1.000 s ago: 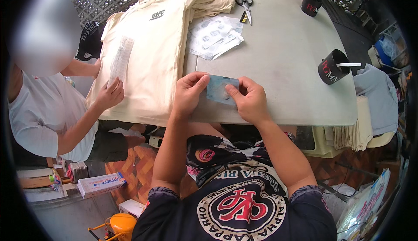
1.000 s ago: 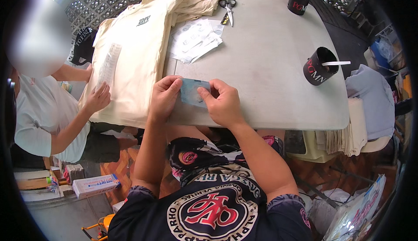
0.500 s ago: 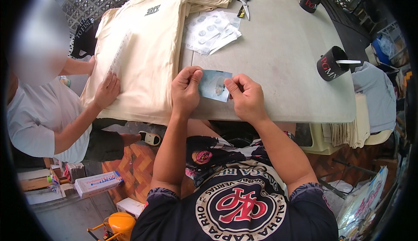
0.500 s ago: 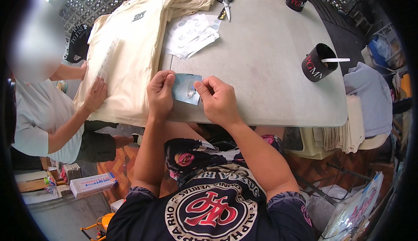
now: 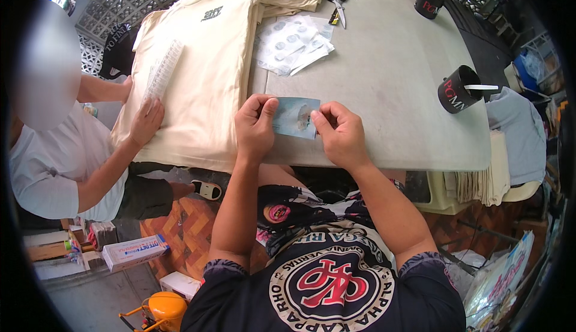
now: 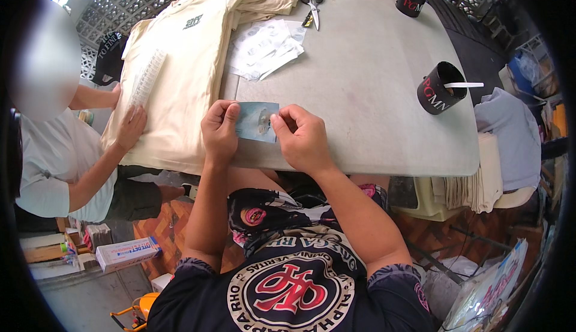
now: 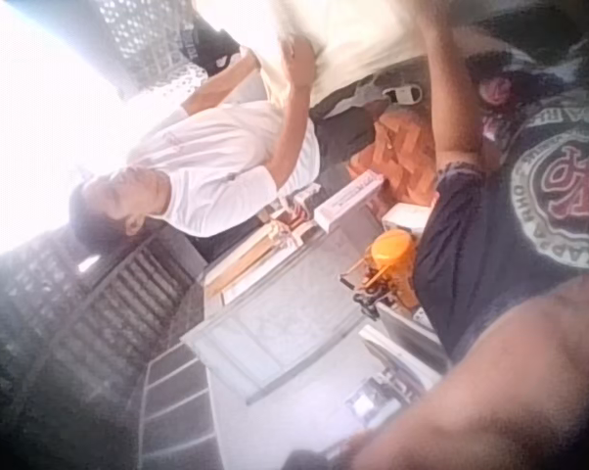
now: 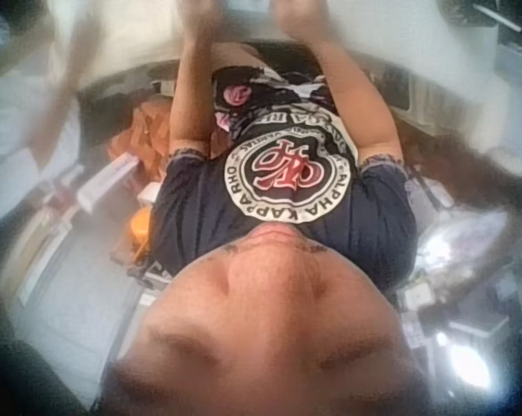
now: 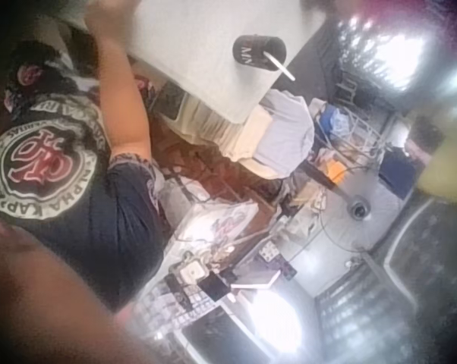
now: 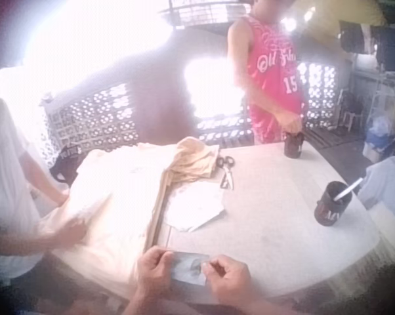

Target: The person writes on a small white label with a pen, then cuts the label with scissors. They place the label on a beige t-shirt and handle a plastic sheet with printed circles. The person continues to write on another label and cuts it.

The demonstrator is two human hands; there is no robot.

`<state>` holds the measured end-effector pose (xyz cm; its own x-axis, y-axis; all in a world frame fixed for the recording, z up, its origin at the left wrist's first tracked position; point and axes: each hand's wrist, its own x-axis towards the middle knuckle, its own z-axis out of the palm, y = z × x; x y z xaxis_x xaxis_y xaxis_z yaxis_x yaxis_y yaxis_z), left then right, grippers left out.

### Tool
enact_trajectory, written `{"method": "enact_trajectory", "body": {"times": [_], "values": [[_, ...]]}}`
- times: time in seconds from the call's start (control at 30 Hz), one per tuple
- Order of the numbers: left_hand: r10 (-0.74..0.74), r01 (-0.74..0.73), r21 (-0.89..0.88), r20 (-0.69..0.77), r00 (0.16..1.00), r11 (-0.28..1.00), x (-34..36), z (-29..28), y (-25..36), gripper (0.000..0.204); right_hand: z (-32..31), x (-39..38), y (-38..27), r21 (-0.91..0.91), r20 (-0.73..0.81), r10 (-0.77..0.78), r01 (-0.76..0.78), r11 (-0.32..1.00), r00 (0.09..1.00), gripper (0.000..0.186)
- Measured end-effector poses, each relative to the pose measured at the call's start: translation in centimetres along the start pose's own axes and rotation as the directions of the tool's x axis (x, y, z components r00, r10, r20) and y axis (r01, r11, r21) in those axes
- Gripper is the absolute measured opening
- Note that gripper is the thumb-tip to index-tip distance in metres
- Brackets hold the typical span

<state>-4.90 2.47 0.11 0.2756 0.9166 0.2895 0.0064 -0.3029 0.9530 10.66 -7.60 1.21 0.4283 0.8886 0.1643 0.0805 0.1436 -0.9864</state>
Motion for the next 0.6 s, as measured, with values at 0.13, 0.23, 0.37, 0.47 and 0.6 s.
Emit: {"method": "enact_trajectory", "body": {"times": [0.13,0.23,0.37,0.47,0.6], "values": [[-0.032,0.033,-0.031,0.045,0.998,0.999,-0.1,-0.4,0.0,0.016,-0.2,-0.1,0.1,-0.014,0.006,-0.012,0.012,1.0,1.0,0.009],[-0.087,0.107,-0.155,0.126,0.988,0.982,-0.1,-0.8,0.0,0.012,-0.3,-0.2,0.2,-0.006,-0.005,-0.037,0.037,0.999,0.999,0.008],[-0.022,0.082,-0.314,0.191,0.981,0.946,0.2,-1.2,-0.4,0.01,-0.3,-0.2,0.2,0.0,-0.007,-0.03,0.03,1.0,1.0,0.008],[-0.032,0.092,-0.325,0.185,0.982,0.941,0.3,-1.2,-0.7,0.011,-0.3,-0.2,0.2,0.021,-0.019,-0.038,0.038,0.999,0.999,0.009],[-0.042,0.088,-0.303,0.156,0.987,0.949,0.2,-1.0,-0.7,0.011,-0.3,-0.2,0.2,0.018,-0.02,-0.029,0.03,0.999,0.999,0.009]]}}
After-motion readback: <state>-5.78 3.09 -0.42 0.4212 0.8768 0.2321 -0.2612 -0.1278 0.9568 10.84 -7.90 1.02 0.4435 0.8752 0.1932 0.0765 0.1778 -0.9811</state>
